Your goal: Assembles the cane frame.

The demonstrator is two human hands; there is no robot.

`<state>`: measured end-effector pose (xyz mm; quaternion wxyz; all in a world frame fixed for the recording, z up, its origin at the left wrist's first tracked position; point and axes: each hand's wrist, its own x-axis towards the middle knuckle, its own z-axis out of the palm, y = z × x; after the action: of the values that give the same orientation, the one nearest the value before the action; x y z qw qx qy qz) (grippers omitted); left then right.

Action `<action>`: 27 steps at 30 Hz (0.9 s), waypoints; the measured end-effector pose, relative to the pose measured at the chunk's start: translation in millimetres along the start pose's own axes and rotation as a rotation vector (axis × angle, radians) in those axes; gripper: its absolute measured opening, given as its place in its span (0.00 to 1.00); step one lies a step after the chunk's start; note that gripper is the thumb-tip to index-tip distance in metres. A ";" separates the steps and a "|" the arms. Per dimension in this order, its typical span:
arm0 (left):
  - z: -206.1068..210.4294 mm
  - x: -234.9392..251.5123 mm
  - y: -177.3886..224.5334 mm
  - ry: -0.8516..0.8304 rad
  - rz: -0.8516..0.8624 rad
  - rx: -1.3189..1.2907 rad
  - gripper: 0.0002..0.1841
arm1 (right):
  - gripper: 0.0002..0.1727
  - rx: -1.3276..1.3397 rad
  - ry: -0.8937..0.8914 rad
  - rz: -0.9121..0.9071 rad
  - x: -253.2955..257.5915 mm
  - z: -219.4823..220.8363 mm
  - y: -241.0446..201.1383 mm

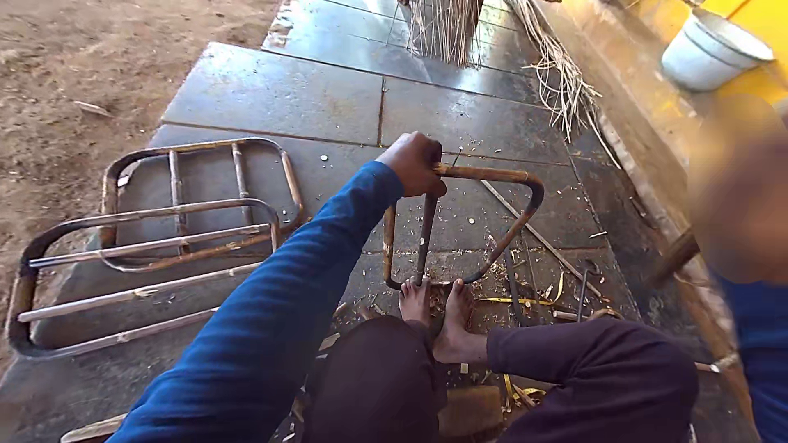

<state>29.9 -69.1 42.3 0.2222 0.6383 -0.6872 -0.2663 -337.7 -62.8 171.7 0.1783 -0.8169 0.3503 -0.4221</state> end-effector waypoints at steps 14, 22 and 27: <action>-1.7 5.8 -1.6 0.038 -0.027 0.038 0.19 | 0.24 -0.347 -0.372 0.082 -5.0 46.0 -8.5; -3.8 20.0 -26.9 -0.008 0.052 -0.173 0.20 | 0.13 0.045 -0.124 0.214 8.8 86.3 18.4; -7.4 27.4 -37.9 -0.019 0.022 -0.256 0.18 | 0.18 0.041 -0.214 0.217 46.0 153.3 76.1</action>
<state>61.0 -98.7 22.3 0.2981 0.5947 -0.6567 -0.3553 -226.6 -149.3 64.1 0.2758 -0.8107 0.4070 -0.3179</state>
